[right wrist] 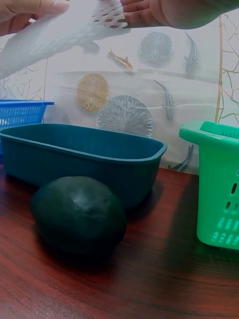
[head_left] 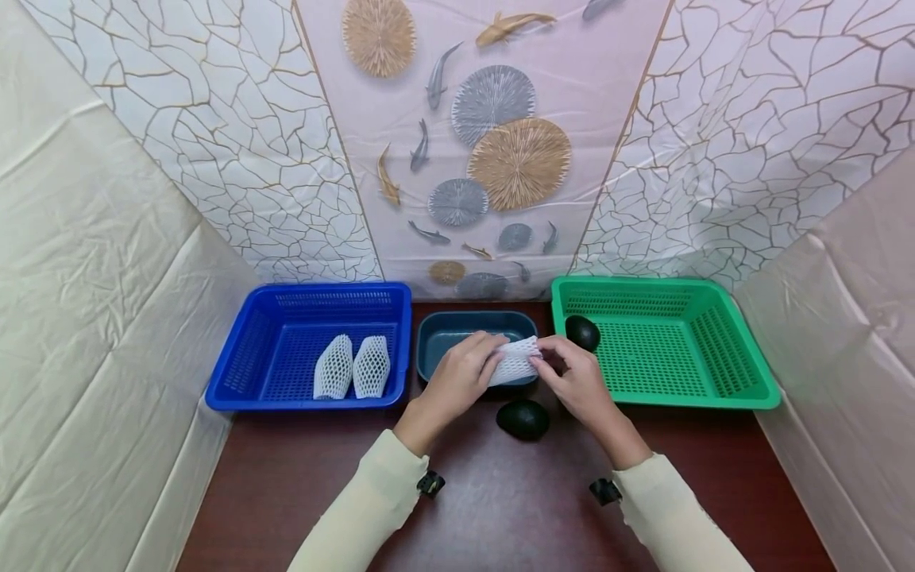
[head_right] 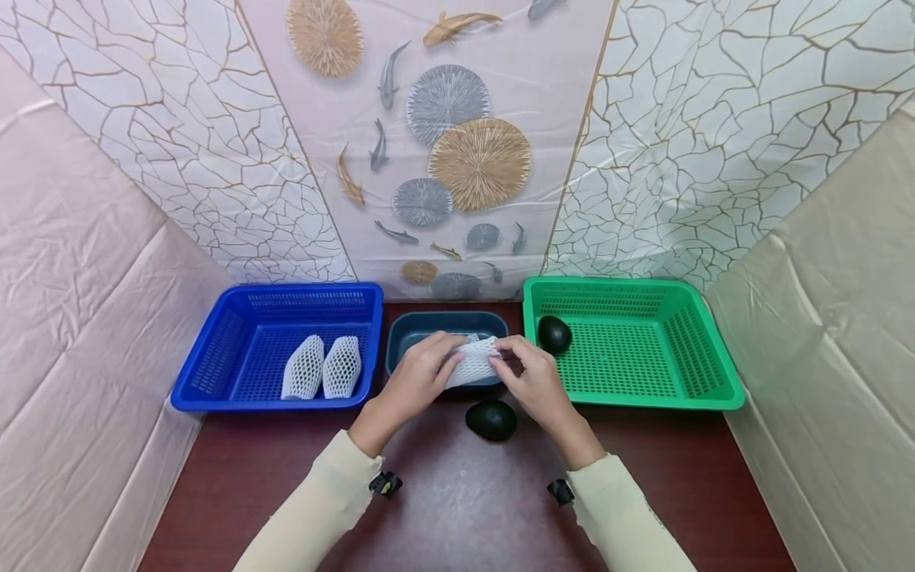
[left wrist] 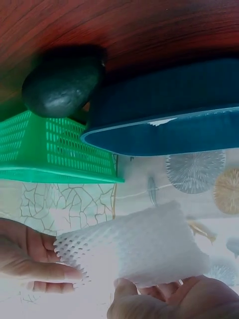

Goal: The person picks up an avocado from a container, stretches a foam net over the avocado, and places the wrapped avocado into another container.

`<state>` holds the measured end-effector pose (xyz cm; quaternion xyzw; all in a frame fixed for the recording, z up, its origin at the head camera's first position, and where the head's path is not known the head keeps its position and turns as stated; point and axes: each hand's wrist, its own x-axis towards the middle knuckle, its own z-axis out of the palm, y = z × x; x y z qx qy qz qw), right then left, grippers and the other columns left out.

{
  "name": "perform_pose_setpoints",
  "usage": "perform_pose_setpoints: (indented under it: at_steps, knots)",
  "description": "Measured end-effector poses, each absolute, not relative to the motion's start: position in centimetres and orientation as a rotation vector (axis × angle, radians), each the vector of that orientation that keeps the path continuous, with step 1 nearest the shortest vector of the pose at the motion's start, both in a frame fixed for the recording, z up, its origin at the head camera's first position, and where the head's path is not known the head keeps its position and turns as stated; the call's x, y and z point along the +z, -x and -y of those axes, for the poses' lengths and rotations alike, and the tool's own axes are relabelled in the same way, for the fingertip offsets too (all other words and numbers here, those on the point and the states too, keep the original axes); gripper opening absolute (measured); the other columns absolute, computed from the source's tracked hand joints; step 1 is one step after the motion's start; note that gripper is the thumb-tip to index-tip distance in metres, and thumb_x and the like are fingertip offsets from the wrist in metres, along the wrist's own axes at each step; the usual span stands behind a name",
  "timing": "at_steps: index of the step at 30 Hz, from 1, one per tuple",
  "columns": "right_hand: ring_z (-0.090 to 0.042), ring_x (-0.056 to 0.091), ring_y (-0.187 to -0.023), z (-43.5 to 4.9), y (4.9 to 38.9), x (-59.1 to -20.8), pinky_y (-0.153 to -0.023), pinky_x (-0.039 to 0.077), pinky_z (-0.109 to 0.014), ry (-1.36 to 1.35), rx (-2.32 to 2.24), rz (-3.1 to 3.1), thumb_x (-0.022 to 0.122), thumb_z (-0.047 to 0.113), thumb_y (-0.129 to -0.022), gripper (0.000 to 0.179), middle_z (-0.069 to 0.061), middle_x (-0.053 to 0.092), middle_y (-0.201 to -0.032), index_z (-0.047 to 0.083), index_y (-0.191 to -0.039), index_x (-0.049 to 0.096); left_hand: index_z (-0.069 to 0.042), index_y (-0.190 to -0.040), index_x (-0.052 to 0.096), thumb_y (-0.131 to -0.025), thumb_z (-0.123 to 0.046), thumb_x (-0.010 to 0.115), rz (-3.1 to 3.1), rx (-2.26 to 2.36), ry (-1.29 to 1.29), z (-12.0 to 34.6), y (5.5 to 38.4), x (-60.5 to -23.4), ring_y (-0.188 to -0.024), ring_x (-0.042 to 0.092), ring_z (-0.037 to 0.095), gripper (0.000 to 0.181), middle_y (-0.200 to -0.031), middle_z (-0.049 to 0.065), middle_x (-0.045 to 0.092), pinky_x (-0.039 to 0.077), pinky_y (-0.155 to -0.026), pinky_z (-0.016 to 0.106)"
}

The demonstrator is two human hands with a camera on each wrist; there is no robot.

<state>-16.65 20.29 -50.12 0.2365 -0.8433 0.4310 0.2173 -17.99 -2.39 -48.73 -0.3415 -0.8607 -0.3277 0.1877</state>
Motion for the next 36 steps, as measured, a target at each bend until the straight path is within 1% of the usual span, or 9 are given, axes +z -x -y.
perform_pose_setpoints:
  at_steps: [3,6,9,13,18,21,24,28,36]
  knots:
    - [-0.015,0.071,-0.089,-20.4,16.3,-50.2,-0.073,0.061,-0.028,-0.634,1.202,2.394,0.081,0.0,-0.085,0.03,-0.01,0.075,-0.103,0.004,-0.113,0.07,-0.004,-0.122,0.07,-0.104,-0.012,0.062,2.4,-0.988,0.949,2.3,17.9,-48.6,-0.103,0.07,0.02,0.022,-0.113,0.007,0.072,0.059,-0.091,0.036]
    - [-0.013,0.071,-0.089,-20.5,16.1,-50.4,-0.075,0.058,-0.022,-0.598,1.196,2.464,0.081,0.004,-0.087,0.031,-0.007,0.076,-0.103,0.007,-0.116,0.07,-0.004,-0.121,0.07,-0.104,-0.011,0.061,2.379,-1.021,0.943,2.3,17.9,-48.5,-0.099,0.07,0.019,0.021,-0.111,0.007,0.071,0.059,-0.089,0.035]
    - [-0.01,0.069,-0.087,-20.5,16.0,-50.7,-0.074,0.057,-0.021,-0.586,1.18,2.485,0.081,0.006,-0.088,0.027,-0.005,0.076,-0.102,0.008,-0.112,0.071,-0.004,-0.12,0.069,-0.104,-0.011,0.06,2.369,-1.034,0.943,2.3,17.9,-48.5,-0.097,0.069,0.019,0.02,-0.111,0.008,0.071,0.06,-0.087,0.035]
    - [-0.009,0.065,-0.083,-20.5,16.0,-50.9,-0.072,0.054,-0.019,-0.604,1.162,2.457,0.081,0.003,-0.087,0.022,-0.004,0.075,-0.099,0.008,-0.106,0.072,-0.004,-0.12,0.07,-0.104,-0.011,0.06,2.355,-1.064,0.932,2.3,17.9,-48.5,-0.098,0.07,0.019,0.02,-0.111,0.008,0.072,0.06,-0.087,0.036]
    - [-0.008,0.061,-0.08,-20.8,15.9,-50.9,-0.071,0.049,-0.015,-0.625,1.168,2.447,0.082,0.0,-0.085,0.021,-0.002,0.074,-0.097,0.01,-0.102,0.072,-0.004,-0.117,0.071,-0.102,-0.01,0.063,2.325,-1.113,0.908,2.5,17.9,-48.5,-0.098,0.07,0.019,0.018,-0.111,0.008,0.072,0.06,-0.087,0.036]
    - [-0.008,0.061,-0.08,-20.9,15.8,-51.0,-0.07,0.05,-0.018,-0.638,1.139,2.471,0.082,0.001,-0.085,0.021,0.0,0.074,-0.097,0.012,-0.1,0.072,-0.005,-0.115,0.072,-0.102,-0.01,0.064,2.323,-1.121,0.881,2.7,17.9,-48.4,-0.096,0.07,0.019,0.016,-0.109,0.008,0.072,0.06,-0.086,0.035]
    - [-0.009,0.065,-0.082,-21.0,15.6,-51.3,-0.071,0.055,-0.025,-0.655,1.071,2.503,0.082,0.003,-0.085,0.02,0.0,0.075,-0.098,0.013,-0.099,0.072,-0.007,-0.114,0.072,-0.102,-0.011,0.064,2.339,-1.133,0.853,2.7,18.0,-48.4,-0.095,0.07,0.017,0.015,-0.108,0.006,0.071,0.06,-0.085,0.034]
    - [-0.013,0.068,-0.085,-20.9,15.4,-51.6,-0.072,0.059,-0.034,-0.667,1.022,2.532,0.083,0.005,-0.086,0.018,-0.001,0.075,-0.098,0.012,-0.099,0.073,-0.005,-0.112,0.072,-0.101,-0.01,0.065,2.332,-1.176,0.838,2.7,17.9,-48.4,-0.095,0.07,0.018,0.014,-0.107,0.007,0.071,0.06,-0.086,0.034]
    - [-0.013,0.069,-0.086,-21.0,15.1,-51.8,-0.073,0.06,-0.038,-0.695,1.019,2.569,0.081,0.005,-0.087,0.017,-0.001,0.074,-0.098,0.012,-0.099,0.073,-0.004,-0.109,0.072,-0.1,-0.007,0.065,2.271,-1.204,0.824,2.9,17.9,-48.6,-0.094,0.07,0.019,0.011,-0.105,0.008,0.072,0.06,-0.085,0.034]
